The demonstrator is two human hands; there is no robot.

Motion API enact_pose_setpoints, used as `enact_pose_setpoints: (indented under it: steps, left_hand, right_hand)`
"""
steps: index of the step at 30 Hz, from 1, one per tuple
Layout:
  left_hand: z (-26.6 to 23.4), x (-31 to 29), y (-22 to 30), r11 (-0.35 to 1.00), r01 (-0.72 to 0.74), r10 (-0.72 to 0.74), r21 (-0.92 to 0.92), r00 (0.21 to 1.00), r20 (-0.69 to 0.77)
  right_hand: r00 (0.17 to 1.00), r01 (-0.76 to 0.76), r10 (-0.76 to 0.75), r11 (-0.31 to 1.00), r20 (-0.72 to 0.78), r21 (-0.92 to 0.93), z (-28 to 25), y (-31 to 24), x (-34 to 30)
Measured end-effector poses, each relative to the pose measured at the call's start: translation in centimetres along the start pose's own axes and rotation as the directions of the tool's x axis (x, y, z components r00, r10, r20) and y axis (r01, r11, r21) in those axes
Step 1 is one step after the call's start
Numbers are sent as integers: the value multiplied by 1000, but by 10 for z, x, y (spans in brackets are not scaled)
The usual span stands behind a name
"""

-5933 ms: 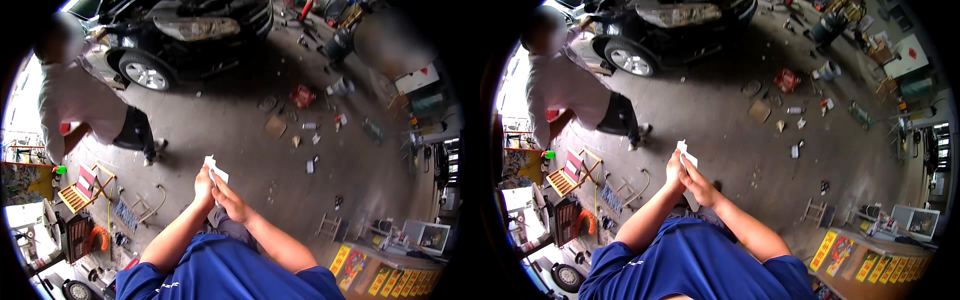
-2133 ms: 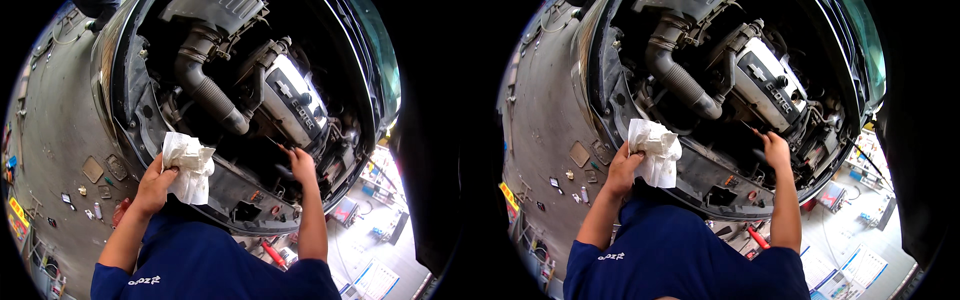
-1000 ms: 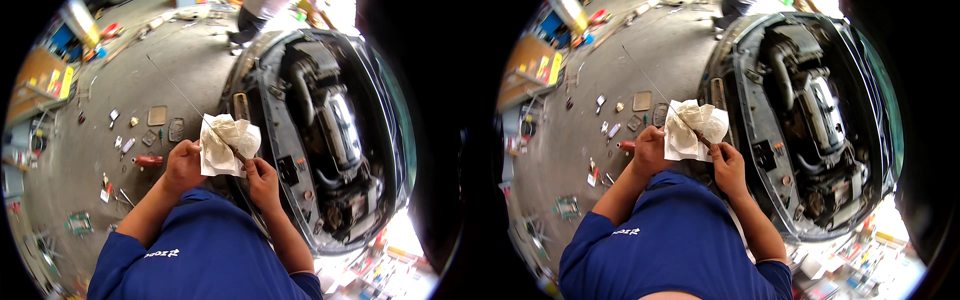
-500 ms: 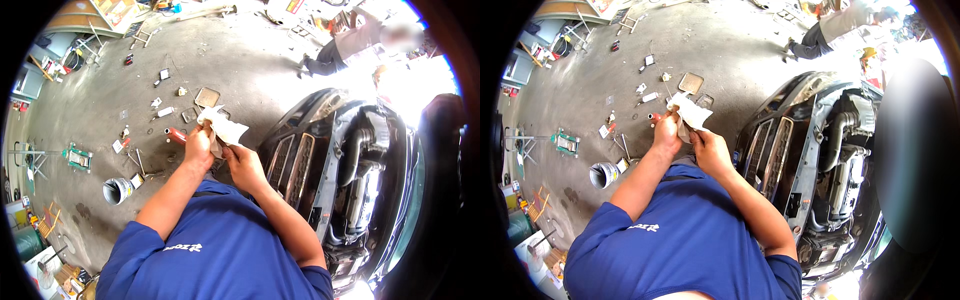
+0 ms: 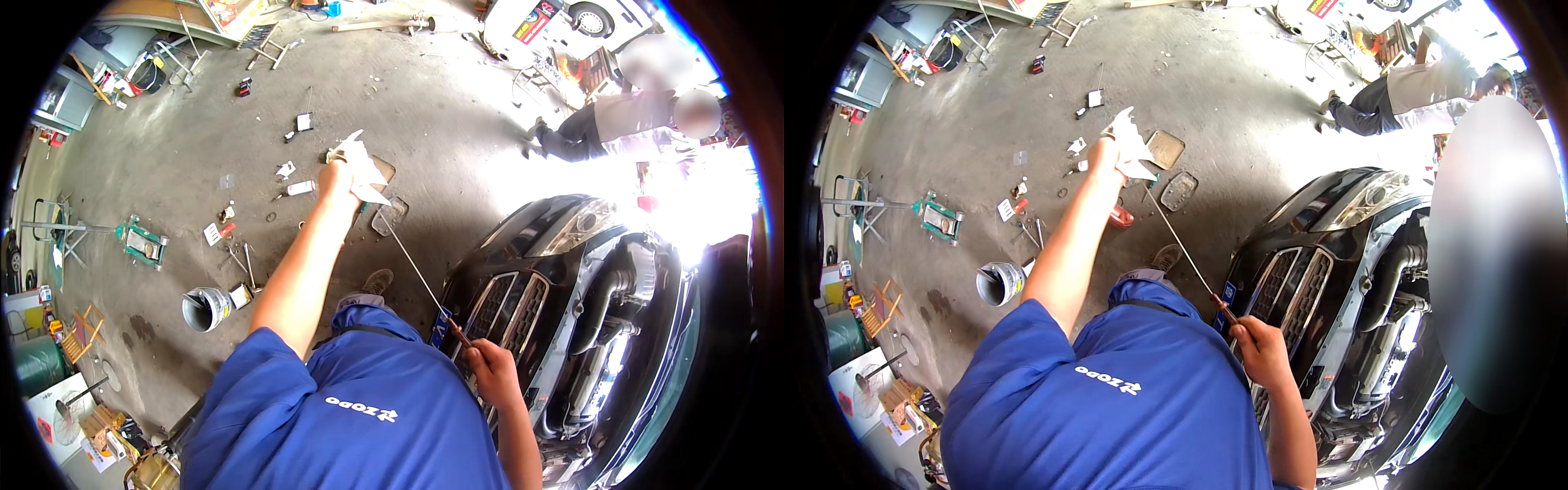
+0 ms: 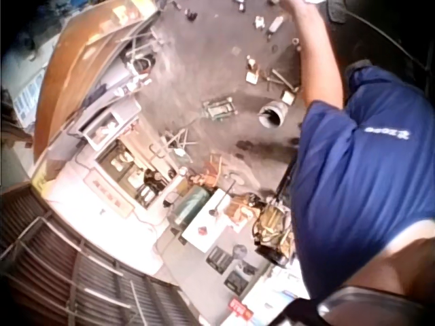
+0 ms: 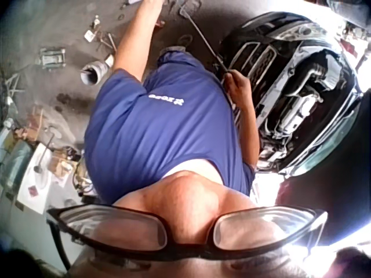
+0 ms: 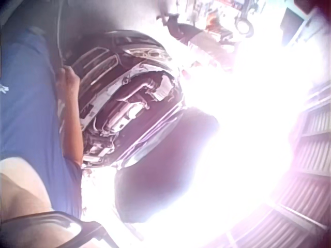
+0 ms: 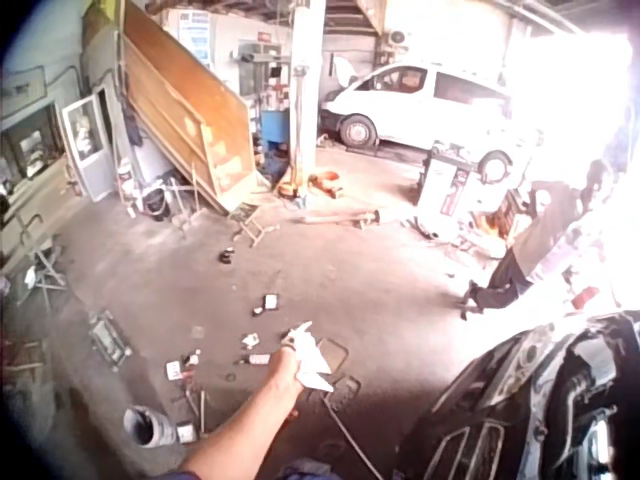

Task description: The person pours engine oil from a red container into the engine of a car with the hood open. They then use a dipstick to check the oil level, wiping it with a paper towel between checks. Finally, they close the oil cap and enter the car to start the engine.

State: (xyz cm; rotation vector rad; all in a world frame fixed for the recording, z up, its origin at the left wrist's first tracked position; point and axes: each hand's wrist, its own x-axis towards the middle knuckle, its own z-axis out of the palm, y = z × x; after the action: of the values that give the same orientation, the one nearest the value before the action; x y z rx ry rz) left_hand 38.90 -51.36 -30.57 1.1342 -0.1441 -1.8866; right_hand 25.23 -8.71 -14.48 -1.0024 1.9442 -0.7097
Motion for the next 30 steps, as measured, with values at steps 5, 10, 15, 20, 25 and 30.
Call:
enact_pose_setpoints:
  steps: [5, 10, 15, 20, 25, 30]
  left_hand:
    - [15, 13, -8, 998, 5, -10, 63, 996, 93]
    - [32, 45, -12, 996, 47, -76, 74, 893, 443]
    - [54, 86, 16, 980, -174, 191, -91, 953, 236]
    - [70, 42, -13, 893, -116, -165, 434, 814, 557]
    - [113, -108, -66, 847, 317, -529, 427, 430, 731]
    - [115, -157, -99, 833, 392, -548, 390, 496, 673]
  right_hand:
    - [996, -45, 37, 994, -78, -105, -17, -10, -9]
    - [992, -30, 27, 999, -122, -25, -32, -8, -9]
    - [967, -126, 218, 863, -135, 490, -59, 29, -45]
    - [934, 28, 173, 837, -313, 546, -77, 2, -42]
    - [892, 120, 156, 823, -425, 555, -54, -27, 46]
    - [863, 49, 48, 983, -503, 176, -29, -42, 90]
